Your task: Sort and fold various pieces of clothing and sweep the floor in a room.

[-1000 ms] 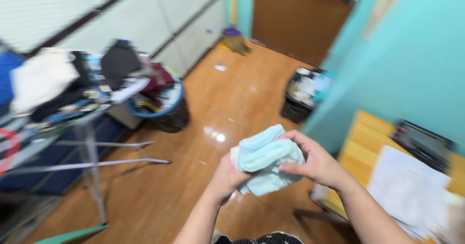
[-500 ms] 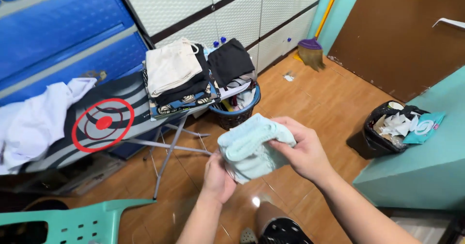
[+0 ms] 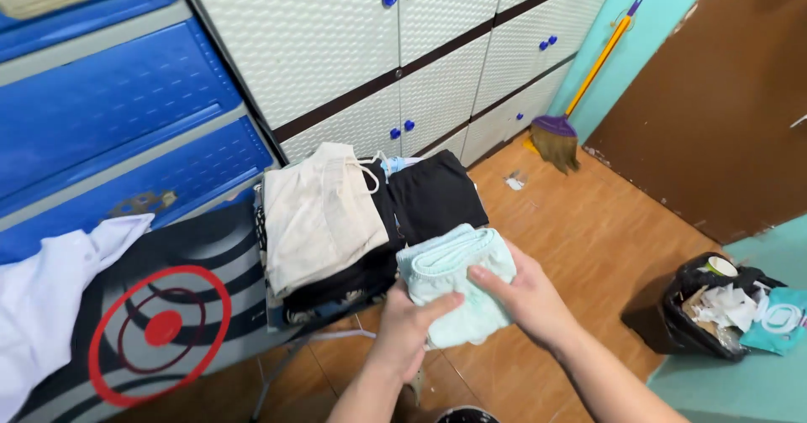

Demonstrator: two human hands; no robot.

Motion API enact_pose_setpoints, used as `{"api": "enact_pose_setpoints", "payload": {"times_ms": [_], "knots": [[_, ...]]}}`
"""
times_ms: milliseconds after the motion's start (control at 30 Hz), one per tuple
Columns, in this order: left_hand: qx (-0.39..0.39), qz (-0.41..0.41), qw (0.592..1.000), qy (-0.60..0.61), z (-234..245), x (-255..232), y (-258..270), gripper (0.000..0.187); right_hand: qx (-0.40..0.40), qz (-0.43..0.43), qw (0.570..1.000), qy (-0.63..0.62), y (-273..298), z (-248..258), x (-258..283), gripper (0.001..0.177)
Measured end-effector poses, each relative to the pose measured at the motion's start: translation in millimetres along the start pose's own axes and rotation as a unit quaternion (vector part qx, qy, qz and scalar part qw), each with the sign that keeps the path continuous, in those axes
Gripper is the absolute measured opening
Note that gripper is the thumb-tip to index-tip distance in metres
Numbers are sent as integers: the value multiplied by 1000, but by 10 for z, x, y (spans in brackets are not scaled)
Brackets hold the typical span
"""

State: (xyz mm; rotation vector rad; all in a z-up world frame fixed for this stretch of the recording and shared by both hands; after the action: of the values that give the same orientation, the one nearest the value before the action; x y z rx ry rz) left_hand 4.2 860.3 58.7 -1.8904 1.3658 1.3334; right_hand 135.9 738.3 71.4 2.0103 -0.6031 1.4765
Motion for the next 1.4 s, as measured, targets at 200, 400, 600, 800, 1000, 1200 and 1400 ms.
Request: {"api": "enact_pose_setpoints", "payload": {"times_ms": [200, 400, 600, 800, 1000, 1200, 1400], "knots": [[-98, 134, 981, 103, 633, -158, -1007, 53, -193, -105, 967, 129, -1726, 1020, -773, 56], [-260, 41, 950, 166, 1324, -703, -1296, 53, -103, -128, 932, 323, -2311, 949, -917, 49], [-239, -43, 951, 192, 1590, -983, -1377, 52, 59, -118, 991, -26, -2550, 375, 363, 14], [-258, -67, 946, 183, 1704, -1072, -1442, 51, 241, -159, 957, -18, -2895, 391, 1016, 18], [-277, 28, 946, 165, 1634, -1013, -1533, 54, 213, 98, 917, 321, -3358, 783, -135, 32], [-85, 164, 972, 145, 1167, -639, -2000, 60, 248, -108, 880, -391, -2242, 281, 142, 58], [-90, 86, 980, -157, 800, -126, -2454, 88, -8, -20, 999, -48, -2092, 371, -86, 72]]}}
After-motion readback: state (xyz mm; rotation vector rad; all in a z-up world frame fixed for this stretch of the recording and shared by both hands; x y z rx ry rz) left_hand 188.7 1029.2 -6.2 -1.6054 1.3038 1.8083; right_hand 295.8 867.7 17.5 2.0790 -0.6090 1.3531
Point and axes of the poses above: each hand's wrist, its own y-axis away from the middle knuckle, its own z-axis out of the back of the hand, x = y × z, the point moved 2 cm from there along -y, towards the middle knuckle, and after that the axes turned 9 degrees about -y, right-handed, at the moved point
